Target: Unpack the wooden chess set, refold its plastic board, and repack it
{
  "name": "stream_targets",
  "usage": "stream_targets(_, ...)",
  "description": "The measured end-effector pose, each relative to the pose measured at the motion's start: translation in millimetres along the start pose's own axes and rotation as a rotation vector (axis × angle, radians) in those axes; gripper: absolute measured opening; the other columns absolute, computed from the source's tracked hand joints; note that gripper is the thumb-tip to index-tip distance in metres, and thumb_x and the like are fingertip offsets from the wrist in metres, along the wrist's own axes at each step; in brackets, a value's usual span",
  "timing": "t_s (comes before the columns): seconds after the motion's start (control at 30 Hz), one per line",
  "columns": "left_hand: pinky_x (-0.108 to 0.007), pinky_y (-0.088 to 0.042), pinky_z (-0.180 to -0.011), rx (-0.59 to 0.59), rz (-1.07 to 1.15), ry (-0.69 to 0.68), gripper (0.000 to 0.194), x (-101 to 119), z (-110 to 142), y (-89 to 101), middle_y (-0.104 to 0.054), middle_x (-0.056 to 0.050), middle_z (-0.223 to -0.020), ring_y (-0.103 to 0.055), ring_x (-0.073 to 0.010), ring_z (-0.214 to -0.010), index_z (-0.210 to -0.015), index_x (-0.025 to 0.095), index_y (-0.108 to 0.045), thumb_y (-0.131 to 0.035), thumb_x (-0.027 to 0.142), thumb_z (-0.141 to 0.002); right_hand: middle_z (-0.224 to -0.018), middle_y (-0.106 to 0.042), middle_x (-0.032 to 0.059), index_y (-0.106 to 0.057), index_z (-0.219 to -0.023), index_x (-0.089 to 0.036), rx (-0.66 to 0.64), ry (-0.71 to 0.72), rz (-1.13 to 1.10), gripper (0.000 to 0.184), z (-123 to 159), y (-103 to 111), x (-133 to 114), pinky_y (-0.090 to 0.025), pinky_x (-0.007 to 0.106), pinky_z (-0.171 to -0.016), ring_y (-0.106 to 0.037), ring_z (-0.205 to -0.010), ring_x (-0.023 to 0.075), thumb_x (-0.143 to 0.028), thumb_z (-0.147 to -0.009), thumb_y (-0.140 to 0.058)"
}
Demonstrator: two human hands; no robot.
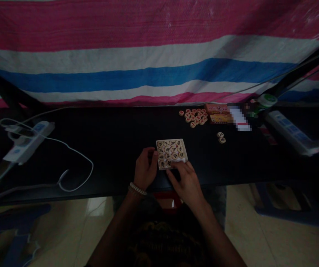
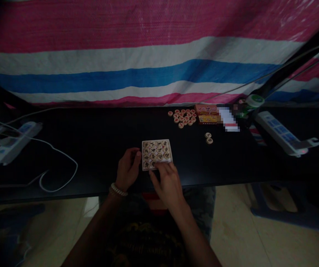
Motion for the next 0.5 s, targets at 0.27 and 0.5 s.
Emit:
stream_targets(0.27, -0.038, -0.062, -0.079, 0.002, -0.024, 0.004, 0.04, 0.9, -1.0, 1.3, -0.076, -0.013, -0.106, -0.076, -0.0253, -0.092, -0.119, 0.018, -0.064, -0.053, 0.054, -0.106, -0.115, -0.073, 0.01, -0.067, -0.118, -0.023, 0.092, -0.001, -0.016, 0.02, 2.0, 26.0, 12.8, -0.058, 0.047, -0.092, -0.065, -0.106, 0.0279, -0.033, -0.102, -0.063)
stream_targets(0.5, -0.036, -0.062, -0.075, 0.01, -0.037, -0.022, 0.036, 3.7, -1.8, 1.6, -0.075, -0.012, -0.103, -0.075, -0.0243, -0.089, -0.117, 0.017, -0.065, -0.058, 0.05, -0.103, -0.134, -0.061, 0.0199, -0.063, -0.128, -0.017, 0.555, -0.291, 0.312, 0.044, -17.4, 121.8, 142.0, -0.053, 0.054, -0.099, -0.062, -0.113, 0.0325, -0.038, -0.09, -0.068)
Point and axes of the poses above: each hand's wrist, its own z-axis away from the middle knuckle, its own y-axis out of the back of the hand, x = y × z, the point moved 8 cm from there along -z, towards the middle knuckle
